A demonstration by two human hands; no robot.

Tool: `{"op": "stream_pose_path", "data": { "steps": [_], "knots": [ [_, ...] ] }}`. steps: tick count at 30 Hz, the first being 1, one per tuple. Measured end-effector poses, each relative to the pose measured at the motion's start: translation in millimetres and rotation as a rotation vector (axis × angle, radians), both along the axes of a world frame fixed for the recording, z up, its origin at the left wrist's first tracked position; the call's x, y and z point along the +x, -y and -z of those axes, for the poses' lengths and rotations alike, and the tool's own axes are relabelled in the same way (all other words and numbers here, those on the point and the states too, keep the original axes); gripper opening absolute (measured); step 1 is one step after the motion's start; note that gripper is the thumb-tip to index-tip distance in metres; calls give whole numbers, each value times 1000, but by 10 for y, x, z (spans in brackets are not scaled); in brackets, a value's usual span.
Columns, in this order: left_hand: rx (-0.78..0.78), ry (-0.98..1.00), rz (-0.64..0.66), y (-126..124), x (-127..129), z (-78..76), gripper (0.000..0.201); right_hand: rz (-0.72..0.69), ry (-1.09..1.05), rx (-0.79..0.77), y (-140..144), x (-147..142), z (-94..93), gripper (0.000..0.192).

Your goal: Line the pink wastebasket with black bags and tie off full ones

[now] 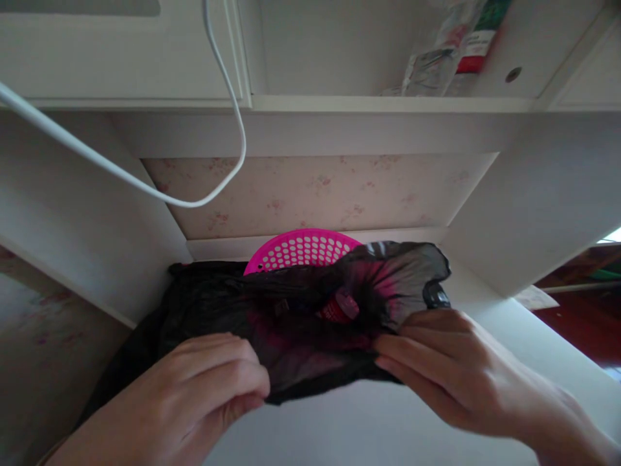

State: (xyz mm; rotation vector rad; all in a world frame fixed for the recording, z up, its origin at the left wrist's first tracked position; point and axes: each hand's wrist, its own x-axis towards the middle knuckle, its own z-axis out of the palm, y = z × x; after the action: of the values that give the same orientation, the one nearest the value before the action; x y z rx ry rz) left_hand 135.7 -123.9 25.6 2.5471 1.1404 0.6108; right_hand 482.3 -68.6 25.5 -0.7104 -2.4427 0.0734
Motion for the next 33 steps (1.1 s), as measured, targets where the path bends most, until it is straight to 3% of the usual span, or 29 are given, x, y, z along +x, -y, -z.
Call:
{"op": "stream_pose_path", "data": {
  "steps": [3,6,9,13,17,20,22,25,29,33],
  "knots": [
    [-137,5,24,102,8,107,17,-28,78,35,217,77,107,18],
    [-250,-12,-5,4,52,352,16,130,89,-50,255,176,378,31],
    [-368,-25,-77,-188,46,625,20,315,25,-129,97,324,749,28],
    [-435,7,-169,-370,-109,784,25,346,-231,-291,-231,473,1062,25],
    [-380,173,-292,-402,-356,709,17,375,-614,-585,-398,491,1066,16],
    [-221,501,-454,-442,-456,695,17,385,-974,-858,-465,470,1026,20],
    [-189,713,-473,-504,-454,744,29,378,-1156,-959,-547,439,1013,25],
    [-241,787,-461,-624,-407,840,43,404,-1275,-990,-715,365,1008,31],
    [-184,727,-529,-778,-385,877,25,452,-1380,-944,-904,276,997,41],
    [-272,978,-670,-979,-351,853,30,462,-1446,-841,-1048,236,954,54]
  ]
}}
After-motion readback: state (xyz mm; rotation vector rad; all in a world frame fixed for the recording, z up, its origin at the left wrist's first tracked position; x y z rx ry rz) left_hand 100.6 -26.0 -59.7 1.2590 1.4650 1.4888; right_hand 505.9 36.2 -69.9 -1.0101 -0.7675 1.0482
